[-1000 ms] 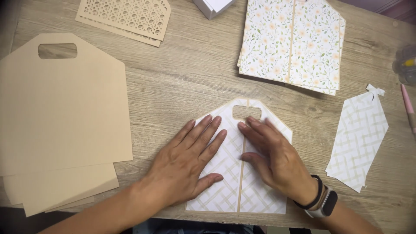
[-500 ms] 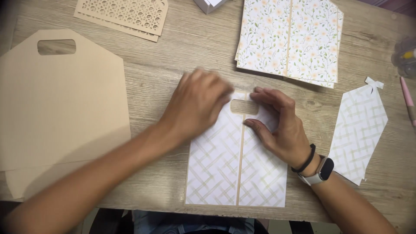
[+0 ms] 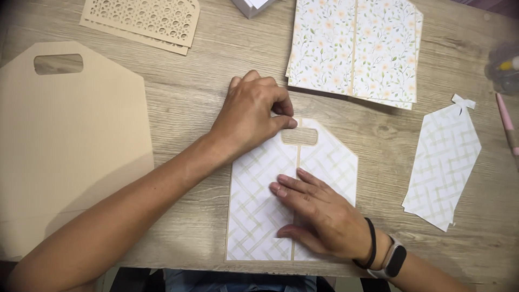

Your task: Assembling decorative paper bags by applying glue to flaps and joining the pieces together

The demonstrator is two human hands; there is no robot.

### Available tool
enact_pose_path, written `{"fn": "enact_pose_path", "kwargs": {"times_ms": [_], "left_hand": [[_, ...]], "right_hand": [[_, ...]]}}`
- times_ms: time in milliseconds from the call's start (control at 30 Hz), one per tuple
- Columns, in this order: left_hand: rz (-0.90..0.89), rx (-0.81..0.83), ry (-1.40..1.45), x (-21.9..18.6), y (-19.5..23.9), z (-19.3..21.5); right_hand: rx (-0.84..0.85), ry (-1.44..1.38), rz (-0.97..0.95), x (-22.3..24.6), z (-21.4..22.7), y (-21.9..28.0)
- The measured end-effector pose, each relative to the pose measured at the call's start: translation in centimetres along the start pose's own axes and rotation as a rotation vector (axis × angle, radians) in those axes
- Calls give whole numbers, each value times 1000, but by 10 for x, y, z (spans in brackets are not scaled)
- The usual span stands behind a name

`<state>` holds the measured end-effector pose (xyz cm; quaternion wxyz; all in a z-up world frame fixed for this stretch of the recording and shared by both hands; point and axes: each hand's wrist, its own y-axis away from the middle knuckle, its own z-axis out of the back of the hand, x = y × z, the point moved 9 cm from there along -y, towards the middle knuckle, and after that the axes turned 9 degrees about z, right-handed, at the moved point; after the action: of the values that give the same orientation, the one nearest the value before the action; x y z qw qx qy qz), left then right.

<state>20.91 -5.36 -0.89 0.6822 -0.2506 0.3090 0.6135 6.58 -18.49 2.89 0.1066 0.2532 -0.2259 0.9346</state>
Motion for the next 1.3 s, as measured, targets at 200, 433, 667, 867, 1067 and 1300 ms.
{"fn": "enact_pose_path", "kwargs": {"times_ms": [200,433,667,867,1067,1300], "left_hand": [[-42,-103,25,1,2,2],[-60,-126,31,0,4,2],[-124,-172,-4,-3,9,2],[-151,-201,-13,-4,10,2],[-145,-206,-1,-4,10,2],[-148,-212,-5,-5,10,2]], "right_hand": [[-7,-32,-24,-3,-1,2],[-29,-29,-18,-5,-3,6],[-47,-28,-27,-5,0,4],[-62,-33,-30,-5,0,4],[-62,-36,-41,-5,0,3],[-57,-19,-62,-5,1,1]]}}
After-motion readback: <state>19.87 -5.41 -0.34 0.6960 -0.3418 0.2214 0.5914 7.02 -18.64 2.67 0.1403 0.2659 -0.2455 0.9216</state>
